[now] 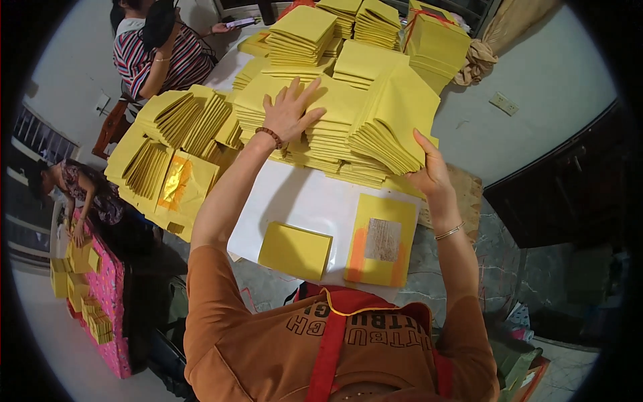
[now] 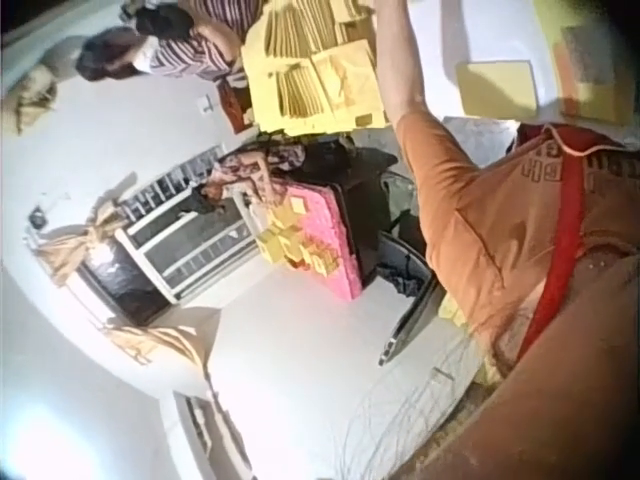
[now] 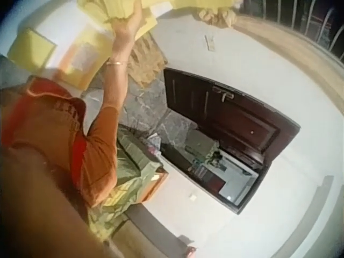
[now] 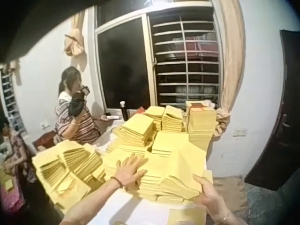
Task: Folding and stacking sheets of yellow joss paper.
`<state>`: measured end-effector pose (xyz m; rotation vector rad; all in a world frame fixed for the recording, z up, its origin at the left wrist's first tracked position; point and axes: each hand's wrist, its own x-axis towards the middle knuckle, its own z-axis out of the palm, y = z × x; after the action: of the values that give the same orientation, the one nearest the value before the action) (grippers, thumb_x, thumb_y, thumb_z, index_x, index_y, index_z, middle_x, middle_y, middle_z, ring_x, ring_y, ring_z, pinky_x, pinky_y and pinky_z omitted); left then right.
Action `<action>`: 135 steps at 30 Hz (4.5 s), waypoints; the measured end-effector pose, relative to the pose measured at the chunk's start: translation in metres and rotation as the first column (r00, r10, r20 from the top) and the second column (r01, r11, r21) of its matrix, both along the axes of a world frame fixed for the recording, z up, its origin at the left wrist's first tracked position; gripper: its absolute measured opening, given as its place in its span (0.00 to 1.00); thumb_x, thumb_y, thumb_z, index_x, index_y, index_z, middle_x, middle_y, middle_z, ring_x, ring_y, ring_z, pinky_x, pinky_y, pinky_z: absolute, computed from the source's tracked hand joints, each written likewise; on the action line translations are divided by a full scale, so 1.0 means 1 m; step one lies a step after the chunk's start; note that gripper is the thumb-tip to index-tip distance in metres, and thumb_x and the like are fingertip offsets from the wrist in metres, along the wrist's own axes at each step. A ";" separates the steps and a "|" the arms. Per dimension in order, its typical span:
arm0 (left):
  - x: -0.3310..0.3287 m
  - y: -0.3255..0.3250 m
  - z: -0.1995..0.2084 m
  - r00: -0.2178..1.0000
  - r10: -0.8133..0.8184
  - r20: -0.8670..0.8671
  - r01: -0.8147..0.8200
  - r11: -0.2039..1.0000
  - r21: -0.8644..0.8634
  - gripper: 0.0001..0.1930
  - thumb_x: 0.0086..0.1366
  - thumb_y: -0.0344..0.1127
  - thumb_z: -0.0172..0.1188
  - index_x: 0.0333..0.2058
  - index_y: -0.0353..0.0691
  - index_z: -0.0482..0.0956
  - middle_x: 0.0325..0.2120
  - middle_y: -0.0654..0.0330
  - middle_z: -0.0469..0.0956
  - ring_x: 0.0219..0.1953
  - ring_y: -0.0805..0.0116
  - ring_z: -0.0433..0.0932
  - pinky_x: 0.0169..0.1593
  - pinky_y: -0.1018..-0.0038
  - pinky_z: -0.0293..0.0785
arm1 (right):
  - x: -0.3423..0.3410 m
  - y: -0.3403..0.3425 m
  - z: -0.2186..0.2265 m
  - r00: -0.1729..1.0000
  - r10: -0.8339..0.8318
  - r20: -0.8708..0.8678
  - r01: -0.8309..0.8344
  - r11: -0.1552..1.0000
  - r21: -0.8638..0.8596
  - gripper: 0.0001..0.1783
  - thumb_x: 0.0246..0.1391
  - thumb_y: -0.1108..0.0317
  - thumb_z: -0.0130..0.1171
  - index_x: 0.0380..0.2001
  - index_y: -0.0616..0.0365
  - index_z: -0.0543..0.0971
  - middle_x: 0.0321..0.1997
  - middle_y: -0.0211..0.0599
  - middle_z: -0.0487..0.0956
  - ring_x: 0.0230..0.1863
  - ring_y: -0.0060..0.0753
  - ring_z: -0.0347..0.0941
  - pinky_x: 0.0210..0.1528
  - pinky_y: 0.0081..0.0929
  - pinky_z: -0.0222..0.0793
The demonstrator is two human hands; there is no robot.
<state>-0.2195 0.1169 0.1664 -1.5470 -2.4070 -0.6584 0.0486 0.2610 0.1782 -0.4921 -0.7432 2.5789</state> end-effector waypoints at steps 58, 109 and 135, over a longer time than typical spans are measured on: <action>-0.001 0.006 0.010 0.978 -0.133 -0.160 0.101 0.976 -0.195 0.28 0.63 0.59 0.39 0.58 0.53 0.59 0.54 0.55 0.64 0.57 0.53 0.60 0.55 0.47 0.50 | -0.189 0.127 0.045 0.881 -0.344 0.325 0.051 0.752 0.658 0.39 0.46 0.49 0.60 0.58 0.53 0.60 0.57 0.42 0.66 0.56 0.36 0.62 0.54 0.36 0.60; 0.263 -0.062 -0.166 -0.266 -0.261 0.928 -0.307 0.935 0.175 0.32 0.62 0.33 0.48 0.60 0.26 0.47 0.60 0.45 0.53 0.61 0.61 0.55 0.60 0.74 0.53 | 0.155 -0.119 -0.213 0.764 -0.472 0.440 0.274 0.855 0.441 0.35 0.63 0.48 0.33 0.65 0.53 0.40 0.67 0.39 0.50 0.67 0.35 0.45 0.65 0.31 0.44; 0.260 -0.127 -0.123 0.763 -0.393 0.513 0.337 0.920 0.203 0.27 0.49 0.27 0.57 0.52 0.39 0.68 0.53 0.50 0.64 0.54 0.50 0.62 0.57 0.62 0.56 | 0.189 -0.127 -0.196 0.780 -0.439 0.445 0.135 0.813 0.566 0.27 0.58 0.64 0.49 0.60 0.58 0.59 0.64 0.39 0.57 0.60 0.30 0.58 0.59 0.24 0.54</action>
<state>0.0403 -0.0103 0.0432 -2.0296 -2.3760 -1.4586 0.2374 0.1344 -0.0181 -1.1089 -1.3672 1.8179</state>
